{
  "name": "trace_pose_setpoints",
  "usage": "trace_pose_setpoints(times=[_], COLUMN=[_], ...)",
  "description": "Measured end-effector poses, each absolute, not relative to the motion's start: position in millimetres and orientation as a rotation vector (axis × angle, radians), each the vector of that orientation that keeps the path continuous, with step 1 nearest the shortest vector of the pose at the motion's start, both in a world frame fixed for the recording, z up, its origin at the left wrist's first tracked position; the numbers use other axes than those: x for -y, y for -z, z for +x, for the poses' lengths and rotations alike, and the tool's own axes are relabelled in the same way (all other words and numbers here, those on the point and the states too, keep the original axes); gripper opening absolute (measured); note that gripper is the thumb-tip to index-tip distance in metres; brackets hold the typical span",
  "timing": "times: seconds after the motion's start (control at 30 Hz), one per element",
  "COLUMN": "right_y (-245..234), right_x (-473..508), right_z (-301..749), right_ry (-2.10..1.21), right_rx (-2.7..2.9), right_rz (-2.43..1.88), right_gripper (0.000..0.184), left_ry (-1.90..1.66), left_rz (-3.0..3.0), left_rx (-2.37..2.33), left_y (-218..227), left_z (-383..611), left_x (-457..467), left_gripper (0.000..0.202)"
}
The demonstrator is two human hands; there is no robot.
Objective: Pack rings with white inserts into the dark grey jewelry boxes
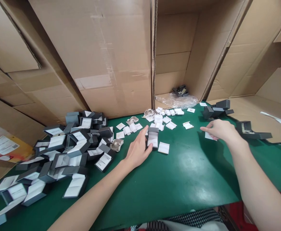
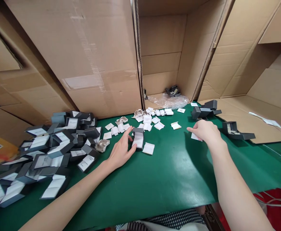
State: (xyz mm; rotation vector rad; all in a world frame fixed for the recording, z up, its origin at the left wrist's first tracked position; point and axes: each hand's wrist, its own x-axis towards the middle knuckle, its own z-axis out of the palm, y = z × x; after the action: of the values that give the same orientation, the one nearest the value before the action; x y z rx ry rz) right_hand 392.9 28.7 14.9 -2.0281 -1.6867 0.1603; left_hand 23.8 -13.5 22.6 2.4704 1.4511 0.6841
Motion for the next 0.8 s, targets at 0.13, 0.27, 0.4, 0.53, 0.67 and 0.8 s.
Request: trace_pose_setpoints(times=[0.13, 0.27, 0.4, 0.53, 0.67, 0.8], right_y=[-28.9, -30.8, -18.9, -8.8, -9.3, -13.8], right_x=[-23.6, -21.6, -27.1, -31.6, -30.6, -28.0], right_z=[354.2, 330.7, 326.9, 332.6, 333.3, 325.9], right_ry=[-0.476, -0.565, -0.324, -0.208, -0.300, -0.340], right_rx=[1.789, 2.047, 2.148, 2.186, 2.196, 2.192], right_rz=[-2.004, -1.624, -1.604, -1.714, -1.709, -1.632], right_gripper=[0.023, 0.023, 0.023, 0.028, 0.033, 0.025], left_ry=[-0.683, -0.669, -0.673, -0.673, -0.664, -0.676], left_rz=[2.481, 2.485, 2.478, 2.467, 2.466, 2.477], left_rx=[-1.445, -1.444, -1.447, -1.458, -1.453, -1.423], left_y=[-22.3, -23.1, -24.1, -24.8, -25.0, -24.1], left_z=[23.1, 22.6, 23.2, 23.9, 23.4, 22.4], left_x=[12.9, 12.2, 12.5, 13.5, 13.6, 12.5], left_gripper=[0.066, 0.065, 0.064, 0.063, 0.063, 0.064])
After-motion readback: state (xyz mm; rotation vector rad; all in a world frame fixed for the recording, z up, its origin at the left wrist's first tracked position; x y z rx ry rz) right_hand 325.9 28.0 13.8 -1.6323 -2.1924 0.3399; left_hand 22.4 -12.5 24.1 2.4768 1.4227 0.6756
